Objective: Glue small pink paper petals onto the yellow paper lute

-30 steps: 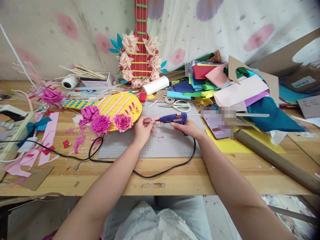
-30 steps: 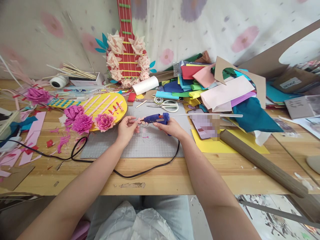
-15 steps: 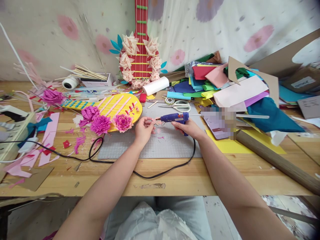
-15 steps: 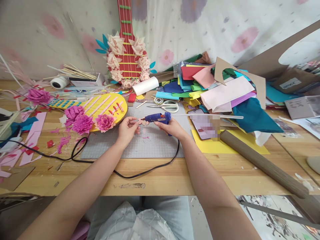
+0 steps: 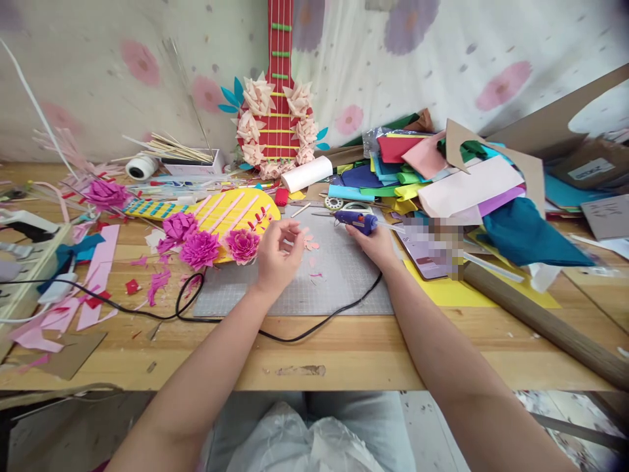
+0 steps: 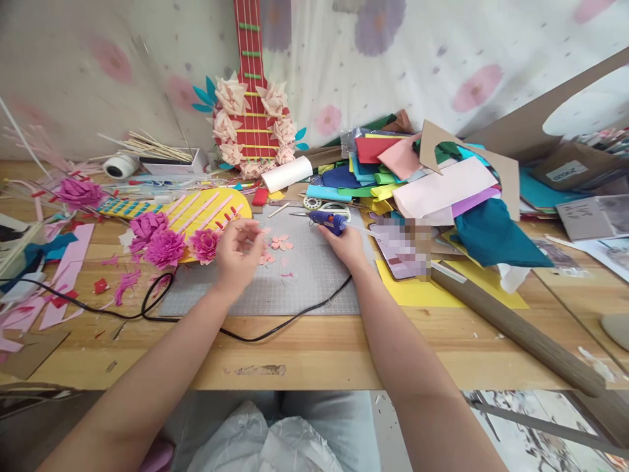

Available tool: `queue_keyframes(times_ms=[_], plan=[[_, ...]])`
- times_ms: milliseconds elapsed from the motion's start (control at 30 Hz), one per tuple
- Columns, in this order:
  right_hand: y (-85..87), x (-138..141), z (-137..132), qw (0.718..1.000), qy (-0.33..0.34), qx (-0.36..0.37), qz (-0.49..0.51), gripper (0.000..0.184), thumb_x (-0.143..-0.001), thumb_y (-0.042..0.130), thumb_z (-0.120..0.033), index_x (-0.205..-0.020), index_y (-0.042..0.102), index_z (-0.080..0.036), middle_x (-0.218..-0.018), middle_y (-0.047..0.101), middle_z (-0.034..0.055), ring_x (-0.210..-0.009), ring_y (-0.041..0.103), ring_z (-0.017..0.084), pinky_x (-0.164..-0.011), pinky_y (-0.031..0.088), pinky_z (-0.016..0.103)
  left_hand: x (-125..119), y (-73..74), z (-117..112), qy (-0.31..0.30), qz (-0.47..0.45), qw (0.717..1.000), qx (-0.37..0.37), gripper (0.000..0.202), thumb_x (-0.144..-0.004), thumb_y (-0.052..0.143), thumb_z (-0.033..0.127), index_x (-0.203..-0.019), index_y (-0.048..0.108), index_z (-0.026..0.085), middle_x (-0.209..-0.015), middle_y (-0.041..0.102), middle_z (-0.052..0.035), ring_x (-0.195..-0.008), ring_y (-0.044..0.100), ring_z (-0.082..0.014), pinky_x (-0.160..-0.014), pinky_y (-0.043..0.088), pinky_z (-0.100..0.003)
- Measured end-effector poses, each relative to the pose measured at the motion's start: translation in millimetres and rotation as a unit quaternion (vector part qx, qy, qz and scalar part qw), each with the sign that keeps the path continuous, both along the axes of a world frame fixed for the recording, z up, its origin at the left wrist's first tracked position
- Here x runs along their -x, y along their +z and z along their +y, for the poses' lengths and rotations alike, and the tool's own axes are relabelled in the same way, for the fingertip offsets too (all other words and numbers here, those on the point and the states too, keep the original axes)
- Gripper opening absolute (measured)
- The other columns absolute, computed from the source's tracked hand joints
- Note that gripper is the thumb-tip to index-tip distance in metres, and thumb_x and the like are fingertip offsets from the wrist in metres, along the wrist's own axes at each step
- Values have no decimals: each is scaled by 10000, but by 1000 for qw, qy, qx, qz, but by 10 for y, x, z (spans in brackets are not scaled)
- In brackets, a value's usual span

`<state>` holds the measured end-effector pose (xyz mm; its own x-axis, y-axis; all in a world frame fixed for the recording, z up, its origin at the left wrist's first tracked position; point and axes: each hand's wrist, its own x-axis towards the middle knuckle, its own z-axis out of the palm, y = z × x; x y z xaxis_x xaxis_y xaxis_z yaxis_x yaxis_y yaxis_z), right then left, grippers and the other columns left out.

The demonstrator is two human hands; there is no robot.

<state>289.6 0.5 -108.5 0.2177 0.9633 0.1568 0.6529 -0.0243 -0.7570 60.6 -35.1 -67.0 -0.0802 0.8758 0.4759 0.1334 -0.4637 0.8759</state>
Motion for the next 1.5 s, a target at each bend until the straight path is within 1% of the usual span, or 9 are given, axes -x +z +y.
queue_keyframes(times_ms=[200, 367, 433, 500, 633, 833, 1033, 1233, 1500], plan=[[41, 11, -50, 993, -33, 32, -105, 477, -701, 554, -652, -787, 613, -187, -785, 655, 102, -759, 612, 272, -643, 439, 358, 317, 639, 178, 145, -84, 985, -44, 179, -716, 669, 218, -847, 548, 206, -796, 574, 24, -628, 553, -65, -547, 461, -166], [251, -96, -264, 972, -48, 41, -228, 501, -611, 657, -596, -887, 566, -188, -933, 630, 124, -925, 575, 298, -713, 430, 362, 680, 912, 463, 115, -105, 987, 28, 210, -627, 693, 147, -787, 568, 198, -613, 537, 57, -497, 489, -62, -479, 415, -176], [377, -105, -359, 960, -29, 120, -252, 468, -597, 661, -602, -807, 544, -200, -856, 625, 102, -834, 585, 279, -655, 413, 344, 796, 912, 564, 73, -69, 988, 119, 200, -588, 686, 104, -749, 597, 182, -548, 524, 60, -483, 490, -63, -497, 414, -178], [488, -45, -425, 955, 49, 179, -233, 428, -615, 650, -600, -748, 514, -217, -747, 612, 53, -702, 572, 225, -594, 384, 315, 874, 863, 641, 34, -3, 979, 202, 208, -540, 697, 96, -726, 633, 162, -569, 567, 42, -517, 518, -73, -541, 427, -192], [577, 286, -386, 969, 182, 128, -109, 392, -681, 627, -555, -841, 491, -224, -738, 593, 7, -635, 533, 153, -583, 384, 282, 929, 717, 734, 23, 112, 949, 295, 250, -467, 727, 146, -712, 677, 152, -667, 640, -5, -631, 573, -134, -627, 450, -257], [487, 931, 6, 975, 211, -21, 66, 482, -655, 680, -435, -999, 429, -208, -886, 561, 23, -733, 530, 134, -676, 445, 292, 885, 671, 795, 39, 222, 922, 315, 270, -460, 733, 198, -719, 655, 185, -682, 628, 17, -745, 607, -191, -692, 443, -291], [437, 1407, 314, 965, 216, -94, 113, 574, -634, 682, -304, -1103, 367, -208, -936, 590, 37, -785, 522, 156, -735, 451, 336, 851, 679, 818, 61, 285, 906, 307, 430, -475, 727, 192, -899, 653, 195, -750, 621, 20, -771, 600, -190, -695, 434, -283], [392, 1556, 426, 958, 229, -98, 141, 581, -632, 649, -239, -1119, 332, -214, -867, 616, 12, -732, 548, 160, -690, 443, 335, 850, 628, 886, 48, 341, 895, 284, 569, -518, 702, 225, -1084, 654, 230, -848, 657, 4, -756, 604, -187, -663, 433, -283], [320, 1543, 464, 944, 243, -96, 202, 444, -665, 596, -240, -1045, 367, -219, -762, 609, -28, -676, 545, 142, -639, 421, 301, 744, 661, 868, 61, 395, 867, 298, 608, -541, 704, 258, -1146, 643, 255, -766, 668, 20, -631, 601, -161, -620, 435, -270]])
